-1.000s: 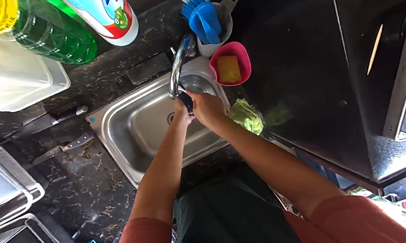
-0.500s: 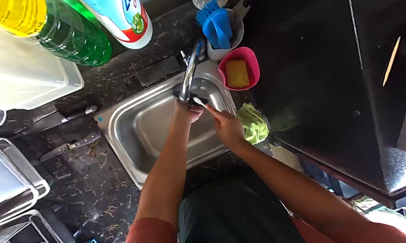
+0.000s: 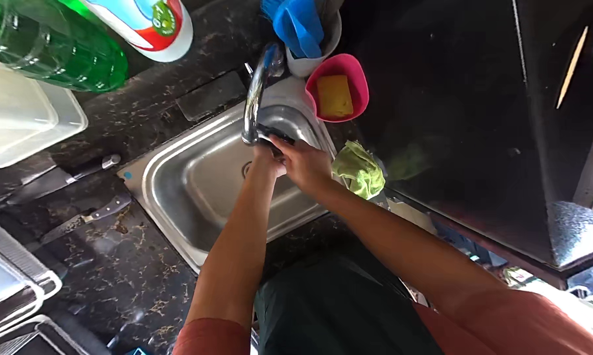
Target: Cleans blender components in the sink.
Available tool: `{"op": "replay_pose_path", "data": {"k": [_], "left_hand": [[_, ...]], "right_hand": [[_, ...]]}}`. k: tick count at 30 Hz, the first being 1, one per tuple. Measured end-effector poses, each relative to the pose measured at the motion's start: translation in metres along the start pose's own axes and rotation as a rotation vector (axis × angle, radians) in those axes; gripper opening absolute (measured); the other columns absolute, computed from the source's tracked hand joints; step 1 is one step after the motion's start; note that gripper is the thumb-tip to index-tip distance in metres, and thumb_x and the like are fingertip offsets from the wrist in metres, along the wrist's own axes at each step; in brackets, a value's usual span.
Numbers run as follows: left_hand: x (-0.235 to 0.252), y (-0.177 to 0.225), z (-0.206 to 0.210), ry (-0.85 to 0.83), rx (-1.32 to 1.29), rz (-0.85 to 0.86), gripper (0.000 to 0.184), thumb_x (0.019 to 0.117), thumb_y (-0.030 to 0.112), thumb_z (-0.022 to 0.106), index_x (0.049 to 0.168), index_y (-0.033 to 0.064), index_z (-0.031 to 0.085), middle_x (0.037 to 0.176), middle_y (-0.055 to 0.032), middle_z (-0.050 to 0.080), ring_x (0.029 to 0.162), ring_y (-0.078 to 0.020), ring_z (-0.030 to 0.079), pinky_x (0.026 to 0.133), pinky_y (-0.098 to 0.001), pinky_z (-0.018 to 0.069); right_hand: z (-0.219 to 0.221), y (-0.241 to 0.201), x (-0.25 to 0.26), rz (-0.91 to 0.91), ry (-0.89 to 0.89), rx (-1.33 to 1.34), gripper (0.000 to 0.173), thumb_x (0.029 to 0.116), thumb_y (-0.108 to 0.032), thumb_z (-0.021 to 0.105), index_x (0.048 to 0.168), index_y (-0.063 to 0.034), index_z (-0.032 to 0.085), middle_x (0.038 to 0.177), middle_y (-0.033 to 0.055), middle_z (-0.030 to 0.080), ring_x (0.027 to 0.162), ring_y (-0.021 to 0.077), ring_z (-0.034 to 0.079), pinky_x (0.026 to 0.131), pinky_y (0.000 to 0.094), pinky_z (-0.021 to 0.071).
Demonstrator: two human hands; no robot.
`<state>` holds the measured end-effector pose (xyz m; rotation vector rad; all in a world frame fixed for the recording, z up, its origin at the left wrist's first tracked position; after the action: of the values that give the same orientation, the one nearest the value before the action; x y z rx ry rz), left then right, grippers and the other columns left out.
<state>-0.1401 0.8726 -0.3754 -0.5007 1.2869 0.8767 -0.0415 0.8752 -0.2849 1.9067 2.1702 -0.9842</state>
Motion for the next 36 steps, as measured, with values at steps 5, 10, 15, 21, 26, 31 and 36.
{"op": "replay_pose_path", "data": {"k": [5, 10, 15, 21, 26, 31, 36], "left_hand": [[-0.001, 0.017, 0.004, -0.067, -0.073, -0.086, 0.064, 0.0963, 0.074, 0.026, 0.067, 0.0197, 0.043, 0.050, 0.0043, 0.031, 0.040, -0.0088, 0.031, 0.040, -0.0265, 0.0323], [0.009, 0.004, -0.004, -0.068, -0.219, -0.019, 0.064, 0.0974, 0.074, 0.023, 0.072, 0.0198, 0.045, 0.055, 0.0035, 0.036, 0.046, -0.0099, 0.036, 0.044, -0.0281, 0.0363], [0.002, 0.019, -0.001, -0.192, -0.381, 0.004, 0.062, 0.0983, 0.069, 0.025, 0.076, 0.0170, 0.050, 0.054, 0.0031, 0.036, 0.043, -0.0096, 0.034, 0.042, -0.0262, 0.0361], [-0.007, 0.007, 0.004, -0.271, -0.483, -0.036, 0.060, 0.0978, 0.066, 0.031, 0.072, 0.0156, 0.051, 0.053, 0.0019, 0.038, 0.042, -0.0105, 0.038, 0.044, -0.0263, 0.0425], [-0.003, 0.024, -0.002, -0.378, -0.576, 0.021, 0.056, 0.0983, 0.059, 0.039, 0.078, 0.0109, 0.057, 0.055, -0.0002, 0.044, 0.042, -0.0105, 0.040, 0.043, -0.0243, 0.0407], [0.000, 0.030, -0.002, -0.503, -0.720, 0.147, 0.044, 0.0987, 0.047, 0.046, 0.089, 0.0065, 0.060, 0.064, -0.0040, 0.054, 0.044, -0.0106, 0.045, 0.044, -0.0220, 0.0441], [0.002, 0.029, -0.009, -0.661, -0.752, 0.090, 0.042, 0.0993, 0.041, 0.048, 0.098, 0.0006, 0.061, 0.076, -0.0090, 0.062, 0.045, -0.0097, 0.050, 0.043, -0.0191, 0.0466]], "right_hand": [[0.000, 0.028, -0.018, 0.021, 0.044, 0.002, 0.055, 0.1033, -0.020, 0.052, 0.151, -0.0480, 0.048, 0.096, 0.0141, 0.068, 0.075, 0.0335, 0.069, 0.057, 0.0536, 0.0545], [0.000, 0.005, -0.016, -0.016, 0.059, 0.035, 0.052, 0.1006, -0.017, 0.055, 0.146, -0.0424, 0.056, 0.101, 0.0135, 0.071, 0.080, 0.0325, 0.071, 0.059, 0.0525, 0.0552], [0.000, 0.025, -0.017, 0.047, 0.048, 0.123, 0.052, 0.1045, -0.020, 0.049, 0.150, -0.0444, 0.051, 0.098, 0.0128, 0.070, 0.081, 0.0330, 0.070, 0.062, 0.0549, 0.0542], [0.000, 0.014, -0.026, 0.040, 0.146, 0.209, 0.049, 0.1045, -0.019, 0.051, 0.148, -0.0404, 0.055, 0.090, 0.0116, 0.067, 0.073, 0.0299, 0.067, 0.056, 0.0508, 0.0514], [-0.010, 0.015, -0.016, 0.050, 0.122, 0.266, 0.047, 0.1067, -0.021, 0.046, 0.148, -0.0413, 0.055, 0.094, 0.0099, 0.071, 0.083, 0.0295, 0.069, 0.065, 0.0523, 0.0538], [-0.011, 0.009, 0.001, 0.102, -0.002, 0.437, 0.042, 0.1107, -0.028, 0.040, 0.148, -0.0389, 0.055, 0.116, 0.0103, 0.074, 0.100, 0.0342, 0.071, 0.076, 0.0637, 0.0534], [-0.006, 0.015, 0.022, 0.054, -0.094, 0.487, 0.041, 0.1100, -0.029, 0.039, 0.146, -0.0379, 0.058, 0.128, 0.0028, 0.072, 0.114, 0.0263, 0.068, 0.093, 0.0612, 0.0517]]}}
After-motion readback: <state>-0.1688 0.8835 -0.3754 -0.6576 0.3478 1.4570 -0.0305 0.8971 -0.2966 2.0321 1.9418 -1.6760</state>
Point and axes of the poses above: each hand's wrist, its own x-axis towards the middle knuckle, its own z-axis out of the palm, y = z × x, the point moved 5 cm from there along x, towards the middle knuckle
